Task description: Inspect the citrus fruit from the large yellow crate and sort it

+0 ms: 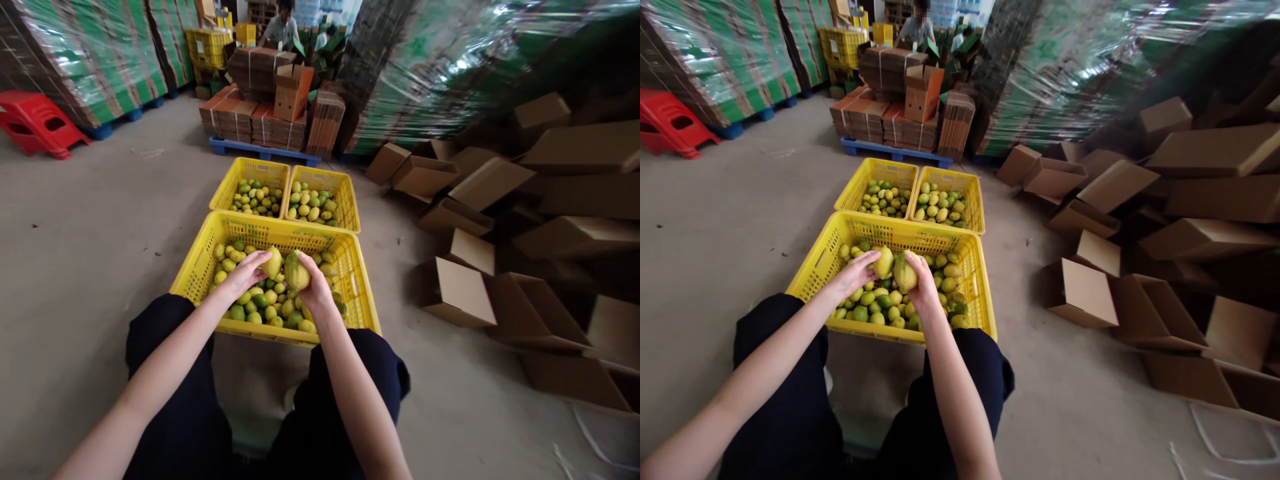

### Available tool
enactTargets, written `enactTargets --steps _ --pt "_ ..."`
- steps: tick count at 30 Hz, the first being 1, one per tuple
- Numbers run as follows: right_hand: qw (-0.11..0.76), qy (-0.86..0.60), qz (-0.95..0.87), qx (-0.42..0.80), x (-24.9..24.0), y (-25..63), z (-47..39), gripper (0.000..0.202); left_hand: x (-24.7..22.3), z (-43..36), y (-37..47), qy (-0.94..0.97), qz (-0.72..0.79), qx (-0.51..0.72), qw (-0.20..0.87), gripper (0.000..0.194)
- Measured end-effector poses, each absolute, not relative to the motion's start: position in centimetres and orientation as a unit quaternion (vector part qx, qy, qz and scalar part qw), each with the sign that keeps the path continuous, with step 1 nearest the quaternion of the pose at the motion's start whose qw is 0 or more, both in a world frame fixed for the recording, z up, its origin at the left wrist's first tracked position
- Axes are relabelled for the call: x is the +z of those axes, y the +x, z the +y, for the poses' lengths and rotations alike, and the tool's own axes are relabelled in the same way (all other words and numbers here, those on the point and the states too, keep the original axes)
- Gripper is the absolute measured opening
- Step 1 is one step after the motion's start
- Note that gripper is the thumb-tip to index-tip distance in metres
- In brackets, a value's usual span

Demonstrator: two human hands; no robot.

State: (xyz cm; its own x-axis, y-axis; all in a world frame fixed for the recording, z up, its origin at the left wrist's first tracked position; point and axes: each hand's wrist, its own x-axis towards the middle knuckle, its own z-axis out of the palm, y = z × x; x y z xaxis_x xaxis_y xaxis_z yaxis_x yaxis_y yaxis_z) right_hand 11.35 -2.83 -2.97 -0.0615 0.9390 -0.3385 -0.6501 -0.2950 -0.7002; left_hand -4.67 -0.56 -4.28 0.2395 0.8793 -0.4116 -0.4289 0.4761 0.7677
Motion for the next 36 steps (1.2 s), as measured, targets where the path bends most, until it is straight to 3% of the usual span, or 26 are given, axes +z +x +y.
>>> enactTargets --steps 8,18,25,36 --pt "0.581 -0.401 -0.114 0.699 -3.3 11.3 -2.7 0.021 -3.9 -0.7 -4.5 0.192 0.401 0.449 0.775 0.014" --pt "0.57 -0.416 -0.079 0.704 -4.1 11.2 -2.4 0.023 -3.7 -0.1 -4.8 0.147 0.394 0.437 0.795 0.03" --pt "0.578 -0.347 -0.086 0.734 -4.4 10.9 -2.9 0.03 -3.7 -0.6 -4.2 0.189 0.362 0.483 0.775 0.018" --pt "0.588 -0.331 -0.358 0.645 -3.2 9.6 -4.3 0.028 -2.9 -1.6 -4.8 0.348 0.291 0.501 0.737 0.034"
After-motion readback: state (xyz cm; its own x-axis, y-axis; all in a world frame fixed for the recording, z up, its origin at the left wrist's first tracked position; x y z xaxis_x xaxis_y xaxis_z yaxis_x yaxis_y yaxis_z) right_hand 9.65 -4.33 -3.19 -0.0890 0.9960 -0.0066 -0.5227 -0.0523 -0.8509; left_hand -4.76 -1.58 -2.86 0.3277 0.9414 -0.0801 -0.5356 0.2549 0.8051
